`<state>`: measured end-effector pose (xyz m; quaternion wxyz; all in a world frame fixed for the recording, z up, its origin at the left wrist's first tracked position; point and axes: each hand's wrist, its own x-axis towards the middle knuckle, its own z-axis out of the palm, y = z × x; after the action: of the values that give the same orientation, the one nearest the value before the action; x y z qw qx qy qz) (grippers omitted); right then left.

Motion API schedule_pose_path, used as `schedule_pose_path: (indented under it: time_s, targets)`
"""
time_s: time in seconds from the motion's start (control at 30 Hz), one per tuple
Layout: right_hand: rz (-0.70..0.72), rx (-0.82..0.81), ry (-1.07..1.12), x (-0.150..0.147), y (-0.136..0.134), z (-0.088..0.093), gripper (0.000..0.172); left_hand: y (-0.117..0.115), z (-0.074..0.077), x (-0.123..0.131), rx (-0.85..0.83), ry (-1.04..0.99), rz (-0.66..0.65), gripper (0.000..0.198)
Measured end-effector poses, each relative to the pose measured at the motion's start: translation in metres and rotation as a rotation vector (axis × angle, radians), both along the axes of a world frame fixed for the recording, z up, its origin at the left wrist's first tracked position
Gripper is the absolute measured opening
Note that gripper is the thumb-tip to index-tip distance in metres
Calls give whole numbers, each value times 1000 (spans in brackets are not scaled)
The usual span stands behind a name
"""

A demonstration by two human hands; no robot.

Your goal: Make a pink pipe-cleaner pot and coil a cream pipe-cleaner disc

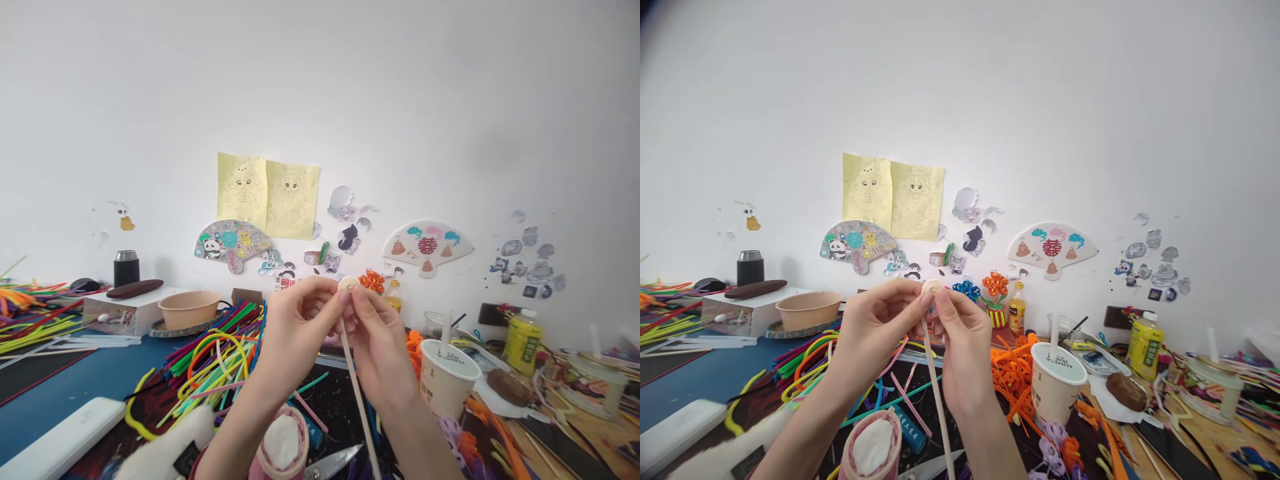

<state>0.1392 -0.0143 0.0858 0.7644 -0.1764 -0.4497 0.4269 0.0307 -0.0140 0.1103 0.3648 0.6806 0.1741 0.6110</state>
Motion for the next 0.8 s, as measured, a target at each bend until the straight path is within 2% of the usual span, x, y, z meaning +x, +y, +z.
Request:
schedule_pose_path:
  time_s: [0.07, 0.17, 0.3, 0.4, 0.57, 0.8]
  targets:
    - [-22, 24, -146, 13, 0, 4, 28, 1, 3, -5, 5, 44, -4, 12]
    - [-111, 15, -345, 34, -4, 9, 19, 3, 6, -14, 14, 180, -37, 15]
    - [-88, -26, -568, 54, -12, 13, 15, 5, 7, -22, 42, 394, -59, 21]
    - [-50, -47, -666, 58, -18, 16, 12, 5, 7, -24, 87, 477, -50, 21]
    - [-43, -22, -709, 57, -18, 15, 9, 5, 8, -24, 146, 516, 5, 19]
    - [-171, 35, -572, 51, -11, 12, 8, 8, 6, -20, 118, 396, 15, 15]
